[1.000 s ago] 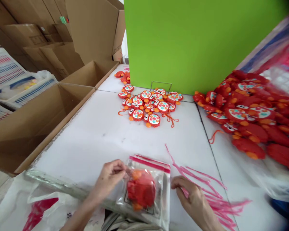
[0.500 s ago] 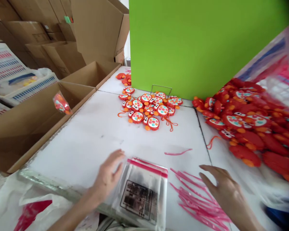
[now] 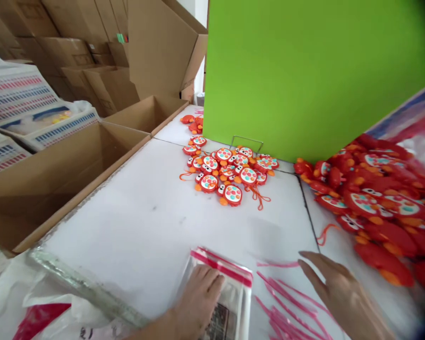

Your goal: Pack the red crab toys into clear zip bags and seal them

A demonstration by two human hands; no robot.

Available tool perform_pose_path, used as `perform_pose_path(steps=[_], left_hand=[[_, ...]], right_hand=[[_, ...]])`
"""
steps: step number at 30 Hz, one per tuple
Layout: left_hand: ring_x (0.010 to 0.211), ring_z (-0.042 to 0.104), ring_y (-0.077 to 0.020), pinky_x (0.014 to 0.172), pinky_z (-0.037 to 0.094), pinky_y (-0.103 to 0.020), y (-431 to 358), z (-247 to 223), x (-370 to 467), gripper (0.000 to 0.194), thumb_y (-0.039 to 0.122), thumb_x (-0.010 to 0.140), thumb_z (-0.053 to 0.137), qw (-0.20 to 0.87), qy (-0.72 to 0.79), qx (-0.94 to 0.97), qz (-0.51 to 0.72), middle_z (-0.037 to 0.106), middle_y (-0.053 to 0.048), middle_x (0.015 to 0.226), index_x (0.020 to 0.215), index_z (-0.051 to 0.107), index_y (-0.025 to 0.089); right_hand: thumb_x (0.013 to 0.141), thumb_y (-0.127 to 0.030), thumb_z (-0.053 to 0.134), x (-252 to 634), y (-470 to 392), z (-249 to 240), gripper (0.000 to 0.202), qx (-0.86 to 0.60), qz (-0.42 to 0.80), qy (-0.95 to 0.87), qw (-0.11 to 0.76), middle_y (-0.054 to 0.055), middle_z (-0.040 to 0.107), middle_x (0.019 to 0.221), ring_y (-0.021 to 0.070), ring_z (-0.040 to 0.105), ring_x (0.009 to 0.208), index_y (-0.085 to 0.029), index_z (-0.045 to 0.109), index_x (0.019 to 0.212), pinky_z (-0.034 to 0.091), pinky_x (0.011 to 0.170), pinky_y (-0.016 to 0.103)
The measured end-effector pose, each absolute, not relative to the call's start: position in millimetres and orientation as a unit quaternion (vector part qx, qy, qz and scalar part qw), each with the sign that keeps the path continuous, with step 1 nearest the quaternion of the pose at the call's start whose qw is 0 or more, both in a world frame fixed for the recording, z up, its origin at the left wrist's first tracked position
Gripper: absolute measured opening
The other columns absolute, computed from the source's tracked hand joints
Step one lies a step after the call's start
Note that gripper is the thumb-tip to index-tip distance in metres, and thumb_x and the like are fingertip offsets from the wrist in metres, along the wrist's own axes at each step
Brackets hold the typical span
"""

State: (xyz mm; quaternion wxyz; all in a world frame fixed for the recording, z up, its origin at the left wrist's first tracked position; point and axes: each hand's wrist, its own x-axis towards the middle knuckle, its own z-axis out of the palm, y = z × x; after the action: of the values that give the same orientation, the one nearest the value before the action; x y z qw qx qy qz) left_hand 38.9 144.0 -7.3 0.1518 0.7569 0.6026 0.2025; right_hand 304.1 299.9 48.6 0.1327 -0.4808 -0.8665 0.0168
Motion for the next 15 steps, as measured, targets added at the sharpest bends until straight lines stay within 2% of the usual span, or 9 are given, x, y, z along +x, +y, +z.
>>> perform_pose_path(steps=[2, 5, 6, 8, 10, 12, 15], left_hand=[[0.094, 0.05, -0.0217, 0.087, 0.042, -0.038, 144.6, -16.2, 39.9, 0.029, 0.007, 0.084, 0.049, 0.126, 0.603, 0.761, 0.203, 0.059, -0.004, 0.105, 0.111, 0.051, 0.018], [0.081, 0.05, -0.0207, 0.075, 0.042, -0.035, 144.5, -29.2, 41.7, 0.008, 0.013, 0.083, 0.054, 0.078, 0.613, 0.754, 0.222, 0.058, -0.003, 0.088, 0.09, 0.054, 0.017], [0.076, 0.049, -0.0204, 0.071, 0.041, -0.034, 144.4, -32.5, 42.3, 0.004, 0.018, 0.081, 0.057, 0.067, 0.612, 0.754, 0.231, 0.057, -0.003, 0.083, 0.083, 0.053, 0.017], [0.072, 0.047, -0.02, 0.066, 0.039, -0.034, 144.9, -36.7, 43.3, 0.015, 0.025, 0.078, 0.063, 0.047, 0.603, 0.758, 0.244, 0.055, -0.003, 0.078, 0.075, 0.05, 0.017], [0.072, 0.048, -0.0198, 0.065, 0.037, -0.033, 146.0, -37.8, 44.2, 0.017, 0.026, 0.077, 0.064, 0.022, 0.599, 0.761, 0.248, 0.055, -0.003, 0.079, 0.076, 0.05, 0.017], [0.071, 0.049, -0.0191, 0.063, 0.035, -0.032, 147.4, -37.7, 44.9, 0.012, 0.023, 0.079, 0.062, -0.007, 0.601, 0.758, 0.254, 0.056, -0.003, 0.078, 0.08, 0.051, 0.017], [0.067, 0.048, -0.0183, 0.058, 0.032, -0.031, 148.4, -39.9, 45.4, 0.007, 0.022, 0.082, 0.057, -0.049, 0.597, 0.753, 0.272, 0.056, -0.002, 0.076, 0.085, 0.053, 0.017]], right_hand=[[0.092, -0.045, 0.033, 285.9, 311.1, 57.1, 0.04, -0.483, 0.025, -0.86, 0.164, 0.013, 0.067, 0.106, 0.0292, 0.065, 0.091, -0.018, 0.06, 0.106, 0.054, 0.077, 0.041], [0.088, -0.031, 0.043, 228.5, 337.8, 55.5, 0.033, -0.467, 0.076, -0.866, 0.161, 0.013, 0.059, 0.121, 0.0272, 0.058, 0.108, -0.017, 0.056, 0.115, 0.049, 0.091, 0.039], [0.084, -0.025, 0.048, 206.0, 348.0, 51.5, 0.036, -0.458, 0.094, -0.871, 0.153, 0.014, 0.054, 0.127, 0.0276, 0.053, 0.116, -0.015, 0.054, 0.119, 0.045, 0.096, 0.04], [0.075, -0.014, 0.055, 164.5, 368.1, 41.1, 0.052, -0.443, 0.123, -0.876, 0.144, 0.015, 0.043, 0.139, 0.0302, 0.038, 0.129, -0.014, 0.049, 0.127, 0.036, 0.104, 0.045], [0.067, -0.008, 0.059, 133.9, 385.3, 31.0, 0.065, -0.441, 0.154, -0.873, 0.141, 0.015, 0.037, 0.143, 0.0352, 0.03, 0.133, -0.017, 0.046, 0.13, 0.032, 0.104, 0.054], [0.064, -0.008, 0.059, 117.4, 397.2, 23.7, 0.066, -0.443, 0.19, -0.863, 0.15, 0.016, 0.037, 0.143, 0.0383, 0.029, 0.132, -0.018, 0.047, 0.129, 0.032, 0.101, 0.058], [0.068, -0.015, 0.058, 116.8, 401.5, 18.9, 0.057, -0.443, 0.256, -0.838, 0.187, 0.015, 0.043, 0.138, 0.0358, 0.032, 0.13, -0.019, 0.051, 0.124, 0.031, 0.103, 0.055]])
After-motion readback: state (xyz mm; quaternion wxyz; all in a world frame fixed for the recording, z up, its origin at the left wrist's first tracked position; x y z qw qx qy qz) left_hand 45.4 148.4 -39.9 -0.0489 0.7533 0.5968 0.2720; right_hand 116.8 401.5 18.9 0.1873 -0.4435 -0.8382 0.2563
